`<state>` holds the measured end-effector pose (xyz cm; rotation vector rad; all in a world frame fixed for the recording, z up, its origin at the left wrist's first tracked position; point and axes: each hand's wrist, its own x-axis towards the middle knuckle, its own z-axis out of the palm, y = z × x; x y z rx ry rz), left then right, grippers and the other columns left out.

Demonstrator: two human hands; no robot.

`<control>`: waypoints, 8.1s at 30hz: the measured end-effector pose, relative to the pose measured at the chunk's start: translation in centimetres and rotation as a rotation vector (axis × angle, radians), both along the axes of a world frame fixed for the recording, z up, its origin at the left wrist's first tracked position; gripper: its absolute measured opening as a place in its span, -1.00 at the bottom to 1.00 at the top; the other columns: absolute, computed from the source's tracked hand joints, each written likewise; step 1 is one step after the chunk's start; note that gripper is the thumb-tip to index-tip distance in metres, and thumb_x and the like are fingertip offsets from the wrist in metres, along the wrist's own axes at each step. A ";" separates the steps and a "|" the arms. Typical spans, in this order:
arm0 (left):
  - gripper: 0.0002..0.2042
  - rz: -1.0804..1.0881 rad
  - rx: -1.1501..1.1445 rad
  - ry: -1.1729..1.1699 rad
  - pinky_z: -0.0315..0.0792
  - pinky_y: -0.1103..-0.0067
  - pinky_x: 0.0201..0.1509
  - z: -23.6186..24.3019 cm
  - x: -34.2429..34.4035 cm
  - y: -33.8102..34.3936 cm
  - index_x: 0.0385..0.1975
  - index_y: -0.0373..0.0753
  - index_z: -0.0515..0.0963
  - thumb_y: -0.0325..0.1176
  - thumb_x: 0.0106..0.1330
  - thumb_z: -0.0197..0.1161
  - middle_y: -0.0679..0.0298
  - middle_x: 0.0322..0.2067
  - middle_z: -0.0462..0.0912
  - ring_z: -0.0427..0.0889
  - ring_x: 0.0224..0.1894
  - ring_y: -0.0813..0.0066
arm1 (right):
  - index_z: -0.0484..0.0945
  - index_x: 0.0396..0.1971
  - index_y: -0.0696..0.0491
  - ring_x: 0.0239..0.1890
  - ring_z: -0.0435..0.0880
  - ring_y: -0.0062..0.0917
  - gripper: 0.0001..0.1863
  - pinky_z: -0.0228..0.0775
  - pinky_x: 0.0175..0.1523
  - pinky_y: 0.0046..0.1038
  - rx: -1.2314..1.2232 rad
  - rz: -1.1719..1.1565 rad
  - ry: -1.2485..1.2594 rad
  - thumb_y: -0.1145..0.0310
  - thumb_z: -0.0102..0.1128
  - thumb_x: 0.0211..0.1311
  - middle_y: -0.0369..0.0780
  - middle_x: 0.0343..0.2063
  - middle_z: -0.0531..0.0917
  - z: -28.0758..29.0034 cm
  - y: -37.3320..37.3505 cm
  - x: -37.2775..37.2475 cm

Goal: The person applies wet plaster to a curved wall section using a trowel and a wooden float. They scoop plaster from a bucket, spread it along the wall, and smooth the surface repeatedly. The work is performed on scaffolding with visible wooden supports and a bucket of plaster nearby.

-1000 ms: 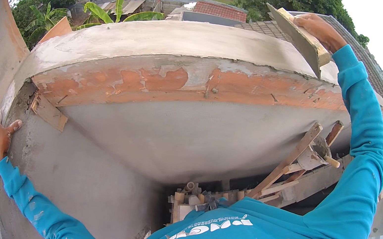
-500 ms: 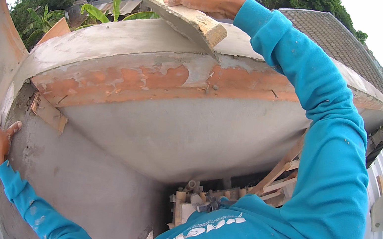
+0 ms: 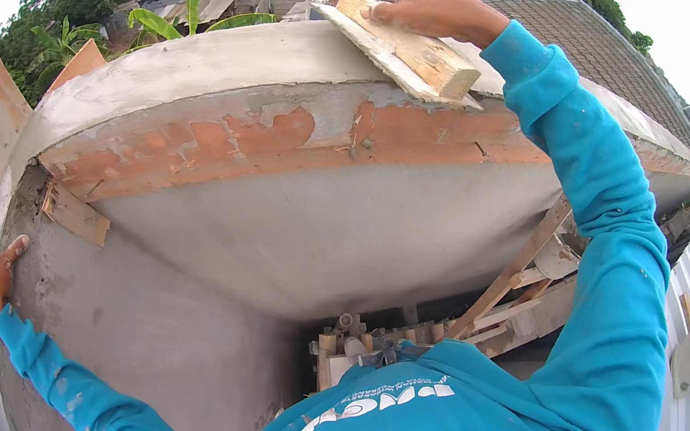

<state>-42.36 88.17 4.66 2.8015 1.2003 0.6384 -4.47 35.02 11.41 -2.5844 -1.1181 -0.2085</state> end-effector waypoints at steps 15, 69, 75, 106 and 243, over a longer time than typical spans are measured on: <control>-0.11 0.099 -0.010 0.081 0.38 0.28 0.21 -0.3 -0.4 1.7 0.33 -0.38 0.28 0.03 0.05 0.45 -0.18 0.09 0.56 0.58 0.12 -0.04 | 0.68 -0.30 0.17 -0.26 0.68 -0.17 -0.72 0.50 -0.13 -0.23 -0.339 -0.155 -0.448 0.31 0.12 0.10 0.00 -0.36 0.71 1.6 -2.8 1.0; -0.38 0.101 0.634 0.368 0.43 0.30 0.20 -1.7 -2.3 8.3 0.25 -0.32 0.41 -0.03 0.31 0.29 -0.13 0.14 0.52 0.55 0.13 0.02 | 0.33 0.33 0.15 0.31 0.40 -0.33 -0.25 0.25 0.35 -0.27 1.365 0.094 1.068 0.02 0.23 0.23 -0.04 0.29 0.40 -21.6 -28.3 -20.1; -0.39 0.342 0.347 -0.279 0.46 0.20 0.19 -5.3 3.6 -10.7 0.21 -0.56 0.29 -0.09 0.43 0.17 -0.21 0.06 0.52 0.55 0.08 -0.11 | 0.53 0.07 0.18 -0.17 0.70 -0.48 -0.56 0.59 -0.07 -0.41 2.042 -0.425 0.741 0.18 0.16 0.33 -0.19 -0.14 0.68 -35.0 -40.8 -23.5; -0.56 -0.631 -2.333 0.124 0.51 0.31 0.18 -31.2 14.8 -74.5 0.28 -0.23 0.32 -0.21 0.48 0.09 0.18 0.17 0.50 0.53 0.16 0.25 | 0.60 -0.05 0.14 -0.12 0.59 -0.41 -0.69 0.43 -0.03 -0.39 1.021 -1.212 0.013 0.26 0.23 0.32 -0.12 -0.07 0.57 -33.5 -54.2 -22.0; -0.58 -0.990 -2.308 0.456 0.51 0.30 0.20 -28.2 29.8 -91.6 0.23 -0.20 0.39 -0.12 0.48 0.08 0.18 0.17 0.52 0.56 0.15 0.37 | 0.51 0.07 0.27 -0.08 0.66 0.00 -0.52 0.47 0.03 -0.21 0.590 -1.040 0.108 0.36 0.27 0.18 0.14 -0.16 0.66 -36.2 -63.7 -25.5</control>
